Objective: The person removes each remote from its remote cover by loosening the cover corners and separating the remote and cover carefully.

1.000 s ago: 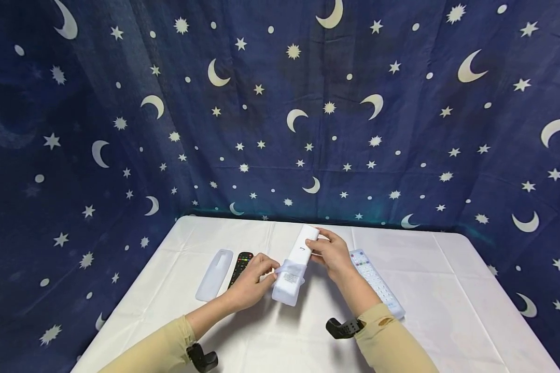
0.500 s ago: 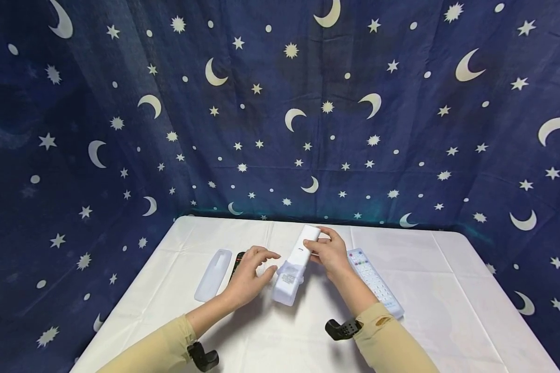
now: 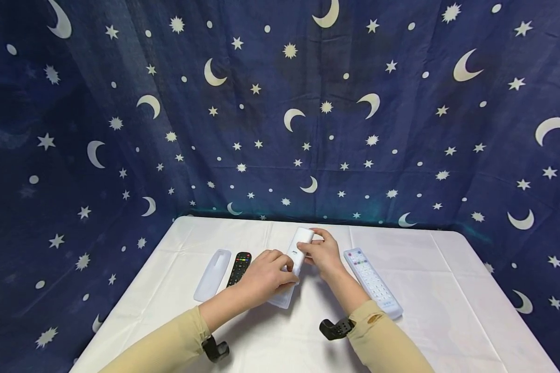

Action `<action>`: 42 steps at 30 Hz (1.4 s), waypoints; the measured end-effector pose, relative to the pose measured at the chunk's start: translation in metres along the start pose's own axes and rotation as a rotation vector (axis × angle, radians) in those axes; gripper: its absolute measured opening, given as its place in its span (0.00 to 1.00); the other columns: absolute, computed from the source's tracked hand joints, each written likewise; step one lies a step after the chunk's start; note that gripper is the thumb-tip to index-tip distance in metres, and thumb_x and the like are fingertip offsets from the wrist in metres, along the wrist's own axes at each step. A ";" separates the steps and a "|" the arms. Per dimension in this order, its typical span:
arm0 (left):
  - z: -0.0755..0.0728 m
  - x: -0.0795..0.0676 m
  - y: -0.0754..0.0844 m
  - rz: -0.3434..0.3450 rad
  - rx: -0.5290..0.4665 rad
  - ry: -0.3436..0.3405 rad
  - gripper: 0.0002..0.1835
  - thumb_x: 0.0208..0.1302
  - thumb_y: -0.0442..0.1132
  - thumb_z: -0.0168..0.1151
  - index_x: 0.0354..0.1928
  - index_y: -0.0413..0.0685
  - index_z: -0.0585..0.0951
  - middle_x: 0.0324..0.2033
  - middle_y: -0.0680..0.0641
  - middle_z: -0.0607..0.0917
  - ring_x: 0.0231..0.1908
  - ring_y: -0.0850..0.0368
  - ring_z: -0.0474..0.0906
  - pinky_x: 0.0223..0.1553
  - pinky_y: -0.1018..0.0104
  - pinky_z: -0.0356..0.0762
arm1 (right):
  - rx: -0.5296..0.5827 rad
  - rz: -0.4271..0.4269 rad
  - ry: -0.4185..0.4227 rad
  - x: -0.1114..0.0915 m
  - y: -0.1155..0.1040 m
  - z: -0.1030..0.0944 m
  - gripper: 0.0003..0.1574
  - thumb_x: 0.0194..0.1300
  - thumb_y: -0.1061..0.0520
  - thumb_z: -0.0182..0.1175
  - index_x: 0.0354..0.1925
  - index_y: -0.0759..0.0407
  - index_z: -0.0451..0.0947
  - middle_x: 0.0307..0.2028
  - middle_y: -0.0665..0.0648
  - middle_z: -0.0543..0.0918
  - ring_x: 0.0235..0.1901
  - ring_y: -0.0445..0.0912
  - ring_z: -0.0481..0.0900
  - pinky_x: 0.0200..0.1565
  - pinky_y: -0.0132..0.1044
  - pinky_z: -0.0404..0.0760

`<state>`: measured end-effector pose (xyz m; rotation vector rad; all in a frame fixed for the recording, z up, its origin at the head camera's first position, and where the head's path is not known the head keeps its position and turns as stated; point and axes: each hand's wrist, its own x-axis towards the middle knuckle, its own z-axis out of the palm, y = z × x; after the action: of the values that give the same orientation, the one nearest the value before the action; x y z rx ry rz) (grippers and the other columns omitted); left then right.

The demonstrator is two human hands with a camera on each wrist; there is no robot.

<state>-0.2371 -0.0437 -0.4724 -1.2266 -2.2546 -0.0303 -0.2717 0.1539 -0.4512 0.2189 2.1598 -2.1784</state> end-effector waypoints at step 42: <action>-0.005 -0.028 -0.011 -0.975 -1.665 -0.309 0.18 0.65 0.29 0.68 0.55 0.32 0.78 0.43 0.42 0.85 0.44 0.52 0.83 0.50 0.56 0.83 | 0.091 -0.071 -0.050 0.010 -0.011 -0.015 0.43 0.66 0.68 0.67 0.74 0.61 0.61 0.39 0.52 0.84 0.37 0.42 0.84 0.39 0.38 0.87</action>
<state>-0.2320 -0.0729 -0.4788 -0.4247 -2.6665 -2.5441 -0.2824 0.1696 -0.4422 0.0921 2.0763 -2.2964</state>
